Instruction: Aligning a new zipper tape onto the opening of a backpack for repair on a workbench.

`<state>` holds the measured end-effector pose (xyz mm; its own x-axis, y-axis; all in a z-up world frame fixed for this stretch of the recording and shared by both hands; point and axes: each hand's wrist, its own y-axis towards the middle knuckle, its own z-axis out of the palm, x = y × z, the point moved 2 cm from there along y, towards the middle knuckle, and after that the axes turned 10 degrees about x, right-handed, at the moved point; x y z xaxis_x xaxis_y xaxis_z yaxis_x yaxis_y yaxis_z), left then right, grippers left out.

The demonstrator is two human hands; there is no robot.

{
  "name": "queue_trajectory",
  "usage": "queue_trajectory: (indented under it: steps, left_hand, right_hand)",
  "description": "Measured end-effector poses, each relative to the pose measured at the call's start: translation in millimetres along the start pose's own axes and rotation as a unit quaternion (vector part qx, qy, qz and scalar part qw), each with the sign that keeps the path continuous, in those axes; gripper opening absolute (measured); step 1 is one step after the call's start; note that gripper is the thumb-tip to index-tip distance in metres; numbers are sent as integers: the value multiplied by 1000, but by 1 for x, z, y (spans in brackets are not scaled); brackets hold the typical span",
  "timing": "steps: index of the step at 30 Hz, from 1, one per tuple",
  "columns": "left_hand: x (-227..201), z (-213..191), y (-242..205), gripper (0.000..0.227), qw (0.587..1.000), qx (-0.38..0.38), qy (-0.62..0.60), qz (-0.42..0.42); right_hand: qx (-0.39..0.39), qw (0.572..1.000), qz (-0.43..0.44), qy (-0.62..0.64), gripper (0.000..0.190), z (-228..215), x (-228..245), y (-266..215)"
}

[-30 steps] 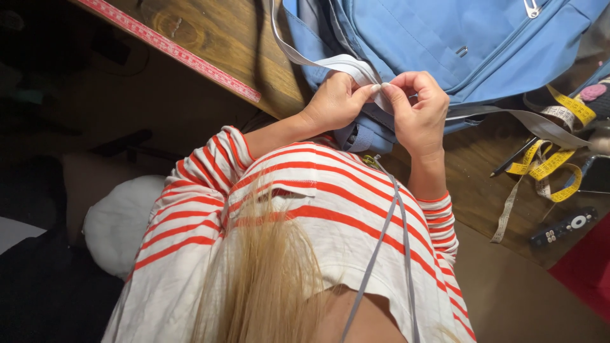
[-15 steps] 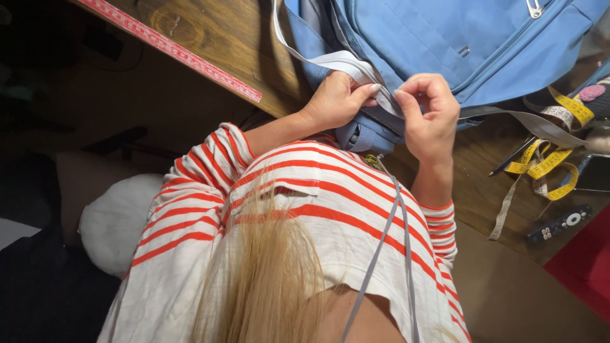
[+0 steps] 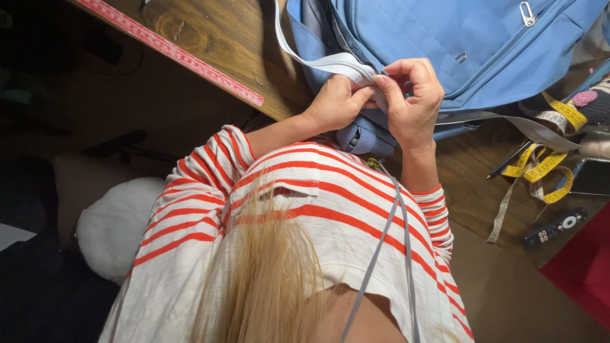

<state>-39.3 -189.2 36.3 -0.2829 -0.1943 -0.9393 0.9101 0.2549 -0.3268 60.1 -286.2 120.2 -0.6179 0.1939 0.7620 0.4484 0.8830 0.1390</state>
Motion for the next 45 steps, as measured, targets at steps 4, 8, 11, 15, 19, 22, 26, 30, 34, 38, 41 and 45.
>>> queue_trajectory:
  steps: [4,8,11,15,19,22,26,30,34,38,41,45]
  left_hand:
    - [4,0,1,23,999,-15,53,-1]
    - [-2,1,0,21,999,3,-39,-9]
    - [0,1,0,23,999,7,-40,5]
    - [3,1,2,23,997,22,-72,-12]
    - [8,4,7,21,986,35,-165,-19]
    - [18,10,12,23,969,-4,-247,22]
    - [17,11,14,21,970,0,-241,21]
    - [9,10,10,22,967,-1,-254,15]
    - [18,9,14,20,962,6,-271,23]
    - [38,9,24,16,954,13,-300,26]
    - [34,10,24,18,935,15,-354,11]
    - [8,8,12,22,950,-14,-310,12]
  right_hand:
    - [4,1000,8,-3,8,0,0,1]
    - [19,1000,9,-12,7,-2,-2,6]
    - [51,998,37,-23,8,-2,-9,9]
    - [84,986,125,77,11,-5,-24,7]
    - [33,984,146,95,11,-23,-35,-8]
    - [52,991,125,-10,8,-46,-37,-29]
    - [35,992,118,-3,7,-36,-17,-25]
    - [2,999,38,5,10,-13,-8,-10]
    - [-17,999,24,-22,9,0,-6,-4]
    - [-7,999,22,-37,10,0,-6,-4]
    - [-3,999,33,-2,10,-9,-15,-12]
    - [-31,994,103,-35,11,-38,-15,-48]
